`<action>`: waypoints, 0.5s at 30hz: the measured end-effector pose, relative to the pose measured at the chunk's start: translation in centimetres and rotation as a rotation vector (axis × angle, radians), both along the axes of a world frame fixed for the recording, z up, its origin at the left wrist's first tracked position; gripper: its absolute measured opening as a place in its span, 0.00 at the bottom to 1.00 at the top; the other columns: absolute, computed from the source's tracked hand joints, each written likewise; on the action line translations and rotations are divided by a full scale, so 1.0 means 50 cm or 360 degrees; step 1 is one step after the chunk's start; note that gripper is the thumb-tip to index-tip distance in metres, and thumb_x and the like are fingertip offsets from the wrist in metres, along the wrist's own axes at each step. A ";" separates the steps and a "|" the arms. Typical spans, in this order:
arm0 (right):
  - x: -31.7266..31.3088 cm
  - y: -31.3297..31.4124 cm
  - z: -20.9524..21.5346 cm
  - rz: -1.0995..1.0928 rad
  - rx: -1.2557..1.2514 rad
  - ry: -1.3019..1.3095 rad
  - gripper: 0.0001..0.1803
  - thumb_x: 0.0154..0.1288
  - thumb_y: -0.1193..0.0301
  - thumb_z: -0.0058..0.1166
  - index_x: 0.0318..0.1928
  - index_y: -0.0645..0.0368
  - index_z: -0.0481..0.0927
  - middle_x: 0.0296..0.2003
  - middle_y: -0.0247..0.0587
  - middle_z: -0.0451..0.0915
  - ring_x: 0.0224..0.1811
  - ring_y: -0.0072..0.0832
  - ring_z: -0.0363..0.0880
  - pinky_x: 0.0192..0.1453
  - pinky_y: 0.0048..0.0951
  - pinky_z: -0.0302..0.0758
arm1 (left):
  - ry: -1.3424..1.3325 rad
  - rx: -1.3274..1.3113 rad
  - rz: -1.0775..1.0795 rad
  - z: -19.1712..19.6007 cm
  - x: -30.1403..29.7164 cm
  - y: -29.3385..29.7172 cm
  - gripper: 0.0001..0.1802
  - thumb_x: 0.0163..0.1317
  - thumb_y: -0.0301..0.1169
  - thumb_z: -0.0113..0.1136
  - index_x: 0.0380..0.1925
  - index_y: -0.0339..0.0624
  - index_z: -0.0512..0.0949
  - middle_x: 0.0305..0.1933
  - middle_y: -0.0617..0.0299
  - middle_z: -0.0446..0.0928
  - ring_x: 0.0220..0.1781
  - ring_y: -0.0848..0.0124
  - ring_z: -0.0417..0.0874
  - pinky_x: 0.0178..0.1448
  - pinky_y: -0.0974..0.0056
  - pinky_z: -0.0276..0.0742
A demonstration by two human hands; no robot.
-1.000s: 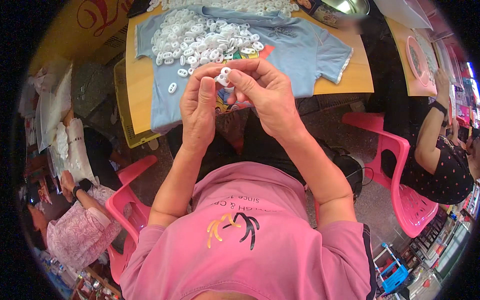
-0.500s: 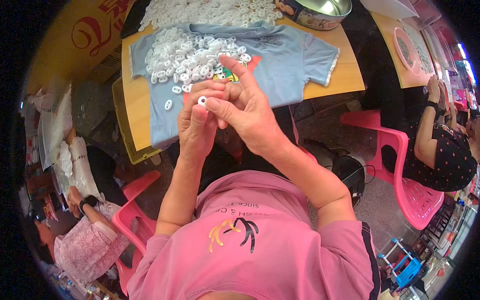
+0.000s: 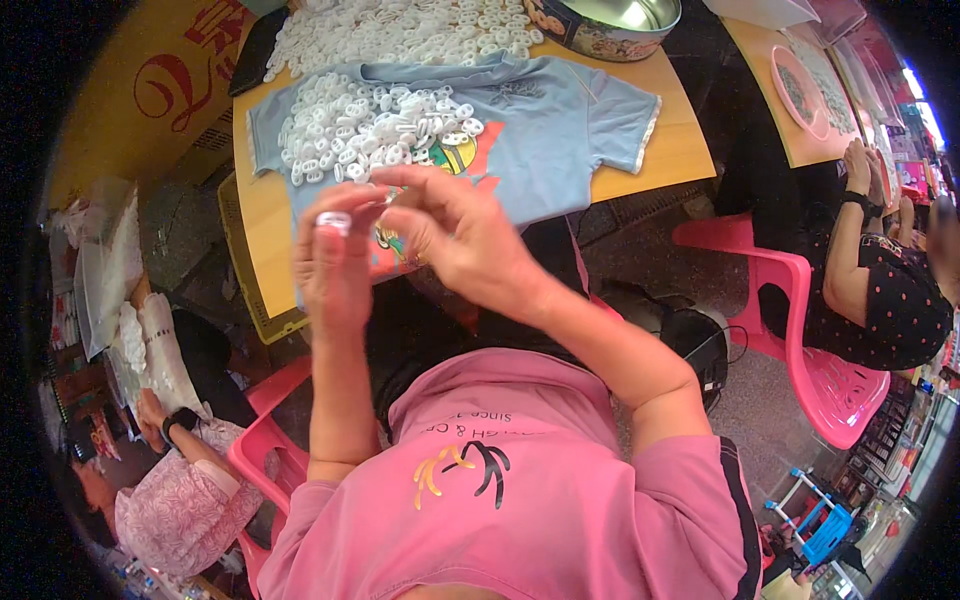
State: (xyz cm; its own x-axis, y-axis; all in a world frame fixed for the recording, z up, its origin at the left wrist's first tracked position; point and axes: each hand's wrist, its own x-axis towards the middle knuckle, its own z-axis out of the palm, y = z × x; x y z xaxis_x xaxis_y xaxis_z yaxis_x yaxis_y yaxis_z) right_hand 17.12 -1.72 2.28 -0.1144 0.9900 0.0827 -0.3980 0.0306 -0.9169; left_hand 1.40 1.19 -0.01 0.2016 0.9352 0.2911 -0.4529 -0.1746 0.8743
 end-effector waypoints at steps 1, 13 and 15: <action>0.029 0.014 -0.006 -0.0128 0.0108 -0.0479 0.19 0.70 0.73 0.53 0.59 0.63 0.71 0.38 0.33 0.79 0.32 0.17 0.75 0.36 0.18 0.73 | 0.0146 0.0060 0.0142 -0.003 -0.031 0.012 0.17 0.69 0.38 0.57 0.48 0.36 0.77 0.47 0.55 0.78 0.47 0.68 0.80 0.53 0.64 0.75; 0.213 0.128 -0.059 -0.0789 0.0650 -0.2162 0.07 0.61 0.72 0.59 0.39 0.57 0.84 0.35 0.40 0.80 0.33 0.35 0.80 0.38 0.31 0.74 | 0.1419 -0.0324 0.1176 -0.120 -0.434 0.110 0.23 0.65 0.33 0.63 0.57 0.34 0.73 0.46 0.59 0.76 0.48 0.72 0.77 0.53 0.69 0.73; 0.208 0.136 -0.056 -0.0772 0.0666 -0.2243 0.07 0.61 0.70 0.58 0.39 0.56 0.84 0.36 0.40 0.80 0.35 0.37 0.80 0.40 0.33 0.75 | 0.1635 -0.0298 0.1237 -0.135 -0.446 0.113 0.26 0.64 0.34 0.63 0.60 0.35 0.70 0.52 0.55 0.75 0.53 0.68 0.76 0.58 0.66 0.72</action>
